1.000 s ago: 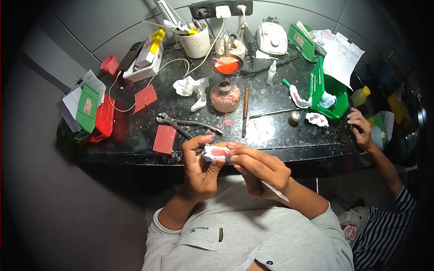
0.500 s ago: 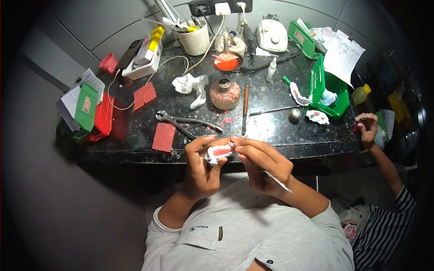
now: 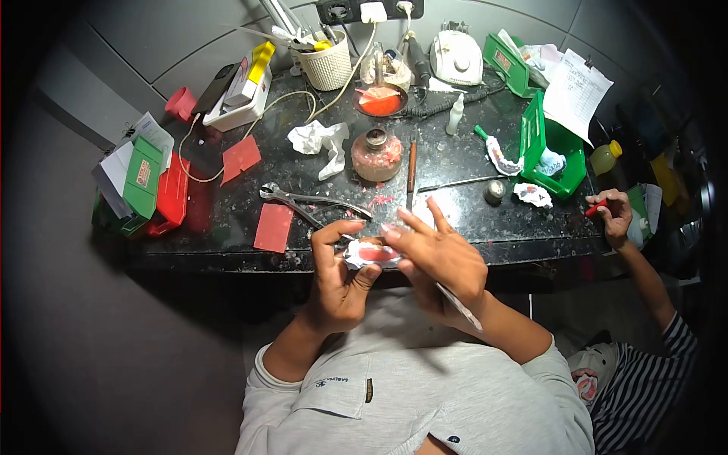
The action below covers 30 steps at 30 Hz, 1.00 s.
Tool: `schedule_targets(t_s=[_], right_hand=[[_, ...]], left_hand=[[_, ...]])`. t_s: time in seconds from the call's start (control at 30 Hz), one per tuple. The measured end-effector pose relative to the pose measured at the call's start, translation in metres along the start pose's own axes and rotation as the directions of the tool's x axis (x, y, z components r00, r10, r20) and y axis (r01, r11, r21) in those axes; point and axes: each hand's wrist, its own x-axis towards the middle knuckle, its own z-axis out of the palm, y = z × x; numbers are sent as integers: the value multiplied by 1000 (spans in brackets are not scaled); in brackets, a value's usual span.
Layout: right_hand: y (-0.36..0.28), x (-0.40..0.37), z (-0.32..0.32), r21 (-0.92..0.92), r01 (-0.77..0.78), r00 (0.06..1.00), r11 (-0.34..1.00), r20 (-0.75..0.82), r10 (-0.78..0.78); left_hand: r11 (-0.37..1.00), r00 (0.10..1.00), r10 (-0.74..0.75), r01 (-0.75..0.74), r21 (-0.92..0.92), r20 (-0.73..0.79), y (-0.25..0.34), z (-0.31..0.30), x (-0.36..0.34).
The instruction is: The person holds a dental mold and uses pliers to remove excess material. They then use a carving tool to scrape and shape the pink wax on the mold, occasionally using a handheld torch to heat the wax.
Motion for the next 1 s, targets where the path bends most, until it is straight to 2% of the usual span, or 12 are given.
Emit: schedule_targets(t_s=[0.07,0.17,0.23,0.3,0.4,0.43,0.57,0.63,0.77,0.83,0.93,1.0], right_hand=[[2,0,-2,-28,-1,1000,1000,12,2],[-2,2,-5,69,35,998,997,48,-38],[-1,1,-4,13,9,999,1000,41,-10],[5,0,-5,-70,-11,999,998,39,14],[1,5,-9,-4,-7,1000,1000,-4,7],[1,6,-10,39,26,1000,999,8,-26],[-1,0,-8,136,47,999,990,-4,-47],[-2,0,-6,131,41,999,991,-24,-38],[-2,1,-8,125,33,999,992,-28,-30],[-2,-1,-8,133,45,999,990,-22,-42],[-5,1,-10,121,84,996,989,20,-87],[-5,2,-10,103,114,991,988,56,-120]], left_hand=[[1000,1000,9,-9,17,5,3,1,2],[997,1000,17,-17,76,4,2,0,1],[993,1000,15,-15,119,2,2,0,1],[999,999,23,-21,-34,43,4,1,4],[998,998,53,-52,-16,44,1,-1,4],[999,999,16,-18,43,47,4,-3,3],[999,997,19,-21,26,74,5,-1,10],[984,990,117,-105,-143,79,1,2,14],[996,998,59,-58,-63,14,8,3,12],[976,999,41,-42,-212,-9,7,6,12],[976,993,103,-88,-202,63,0,1,14],[988,997,57,-48,-148,55,2,-1,8]])
